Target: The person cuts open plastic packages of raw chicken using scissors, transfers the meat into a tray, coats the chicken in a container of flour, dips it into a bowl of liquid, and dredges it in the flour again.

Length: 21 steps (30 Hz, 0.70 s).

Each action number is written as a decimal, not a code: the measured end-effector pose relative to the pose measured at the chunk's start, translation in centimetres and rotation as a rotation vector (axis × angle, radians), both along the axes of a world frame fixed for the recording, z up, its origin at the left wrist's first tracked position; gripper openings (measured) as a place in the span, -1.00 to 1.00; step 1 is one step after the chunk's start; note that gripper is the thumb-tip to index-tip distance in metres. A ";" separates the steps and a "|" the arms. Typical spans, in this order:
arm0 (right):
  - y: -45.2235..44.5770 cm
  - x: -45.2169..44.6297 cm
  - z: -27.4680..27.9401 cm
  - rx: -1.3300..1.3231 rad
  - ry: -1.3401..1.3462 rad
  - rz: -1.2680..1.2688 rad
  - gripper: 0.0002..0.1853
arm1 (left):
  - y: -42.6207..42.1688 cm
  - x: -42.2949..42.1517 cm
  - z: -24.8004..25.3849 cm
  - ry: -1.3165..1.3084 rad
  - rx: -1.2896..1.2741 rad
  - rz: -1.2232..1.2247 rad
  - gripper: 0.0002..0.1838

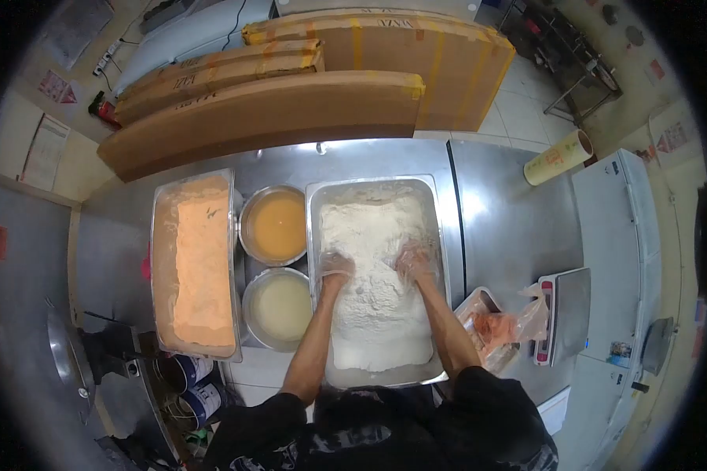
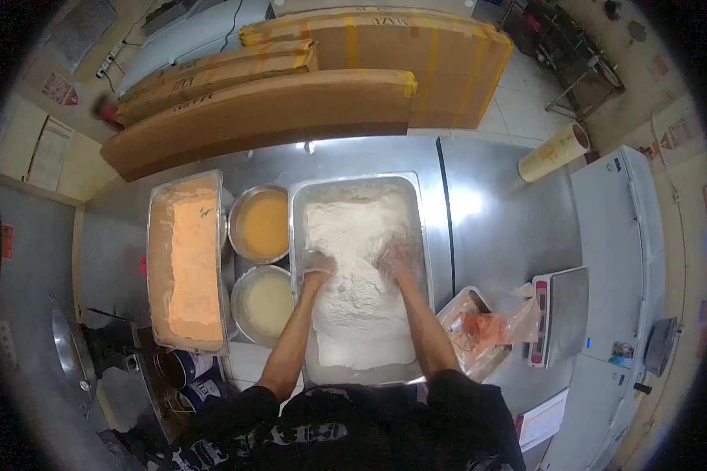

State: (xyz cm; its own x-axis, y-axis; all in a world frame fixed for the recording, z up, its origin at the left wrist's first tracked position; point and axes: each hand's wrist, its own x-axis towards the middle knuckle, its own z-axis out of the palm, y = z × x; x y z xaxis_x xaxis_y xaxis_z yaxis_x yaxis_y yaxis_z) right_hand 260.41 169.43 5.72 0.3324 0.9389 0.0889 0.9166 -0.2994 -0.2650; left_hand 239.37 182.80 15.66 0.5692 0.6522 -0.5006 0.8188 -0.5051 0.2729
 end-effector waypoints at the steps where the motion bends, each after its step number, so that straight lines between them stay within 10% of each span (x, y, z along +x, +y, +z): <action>1: -0.9 -1.0 -0.5 -0.059 -0.021 -0.019 -0.72 | -0.9 -0.8 0.0 -0.042 -0.028 0.068 -0.57; 4: -1.1 -1.9 2.3 -0.620 -0.086 0.221 -0.70 | -2.8 -1.2 -1.3 -0.232 -0.104 0.288 -0.59; 11: 0.0 -0.9 11.7 -0.320 0.239 0.112 -0.67 | -2.1 1.4 1.0 -0.395 -0.202 0.375 -0.82; 21: -10.4 -9.1 3.5 0.011 0.213 -0.120 -0.74 | -11.7 -4.3 -5.9 0.004 -0.092 0.690 -0.44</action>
State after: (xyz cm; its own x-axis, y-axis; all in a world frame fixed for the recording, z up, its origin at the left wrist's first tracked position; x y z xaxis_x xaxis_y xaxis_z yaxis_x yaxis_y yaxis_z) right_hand 251.29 159.00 9.17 0.4534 0.8912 0.0147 0.7979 -0.3985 -0.4523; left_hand 235.04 171.14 9.80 0.0377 0.8189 -0.5727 0.9453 0.1566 0.2861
